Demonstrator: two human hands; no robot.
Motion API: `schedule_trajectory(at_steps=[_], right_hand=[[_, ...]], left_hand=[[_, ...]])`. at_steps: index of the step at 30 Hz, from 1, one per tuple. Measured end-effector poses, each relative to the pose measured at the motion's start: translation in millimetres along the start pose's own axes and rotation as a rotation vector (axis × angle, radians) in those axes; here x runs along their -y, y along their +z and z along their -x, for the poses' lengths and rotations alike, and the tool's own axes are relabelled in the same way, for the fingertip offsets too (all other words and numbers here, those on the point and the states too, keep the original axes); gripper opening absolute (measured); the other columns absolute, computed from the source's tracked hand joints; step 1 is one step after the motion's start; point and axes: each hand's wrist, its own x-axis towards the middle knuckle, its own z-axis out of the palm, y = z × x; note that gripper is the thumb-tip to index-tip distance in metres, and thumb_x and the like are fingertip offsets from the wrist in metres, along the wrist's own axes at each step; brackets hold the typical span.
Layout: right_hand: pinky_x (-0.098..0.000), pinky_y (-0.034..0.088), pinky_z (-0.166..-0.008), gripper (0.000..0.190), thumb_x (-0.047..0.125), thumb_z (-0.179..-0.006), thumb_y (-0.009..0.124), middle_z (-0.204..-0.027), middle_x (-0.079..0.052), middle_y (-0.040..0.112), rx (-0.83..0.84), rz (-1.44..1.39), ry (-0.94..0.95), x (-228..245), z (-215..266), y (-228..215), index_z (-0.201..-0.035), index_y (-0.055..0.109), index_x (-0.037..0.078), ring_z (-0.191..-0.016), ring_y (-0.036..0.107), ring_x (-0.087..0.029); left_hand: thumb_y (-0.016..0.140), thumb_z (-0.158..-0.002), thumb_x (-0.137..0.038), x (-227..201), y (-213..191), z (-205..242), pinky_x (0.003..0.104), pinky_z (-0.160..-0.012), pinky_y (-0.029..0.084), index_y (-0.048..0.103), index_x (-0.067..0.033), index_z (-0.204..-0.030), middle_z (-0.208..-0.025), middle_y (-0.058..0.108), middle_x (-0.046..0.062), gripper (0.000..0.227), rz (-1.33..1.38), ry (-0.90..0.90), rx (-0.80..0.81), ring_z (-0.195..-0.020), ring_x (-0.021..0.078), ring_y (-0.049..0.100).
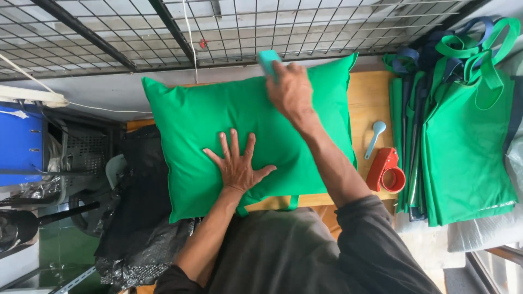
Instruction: Inserting a pillow into a green protective bag and smoothing it with a lint roller.
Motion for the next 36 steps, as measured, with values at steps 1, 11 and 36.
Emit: schedule_trajectory(at_steps=[1,11,36], right_hand=[[-0.0401,0.05,-0.079,0.04,0.04,-0.082,0.075,-0.087,-0.007,0.069,-0.003,0.0,0.001,28,-4,6,-0.119,0.07,0.025,-0.083,0.068,-0.029],[-0.0428,0.058,-0.07,0.024,0.03,-0.076,0.054,-0.089,-0.005,0.069,0.473,0.186,0.012,10,-26,10,-0.088,0.076,0.029,-0.094,0.066,-0.029],[-0.0393,0.044,-0.066,0.063,0.021,-0.075,0.067,-0.097,-0.008,0.049,-0.045,-0.109,-0.255,102,52,-65,-0.137,0.059,0.026,-0.083,0.052,-0.029]], left_hand=[[0.027,-0.083,-0.094,1,3,2,0.088,-0.103,0.003,0.038,-0.0287,-0.159,-0.165,0.028,0.024,0.101,0.0,0.002,-0.002,-0.152,0.0524,0.02],[0.026,-0.084,-0.093,3,5,2,0.085,-0.104,0.003,0.041,-0.0247,-0.158,-0.163,0.032,0.026,0.102,0.033,-0.022,-0.025,-0.152,0.0511,0.022],[0.02,-0.084,-0.095,0,1,-3,0.082,-0.106,0.002,0.054,-0.0168,-0.142,-0.159,0.037,0.029,0.102,0.028,-0.033,-0.052,-0.149,0.0535,0.028]])
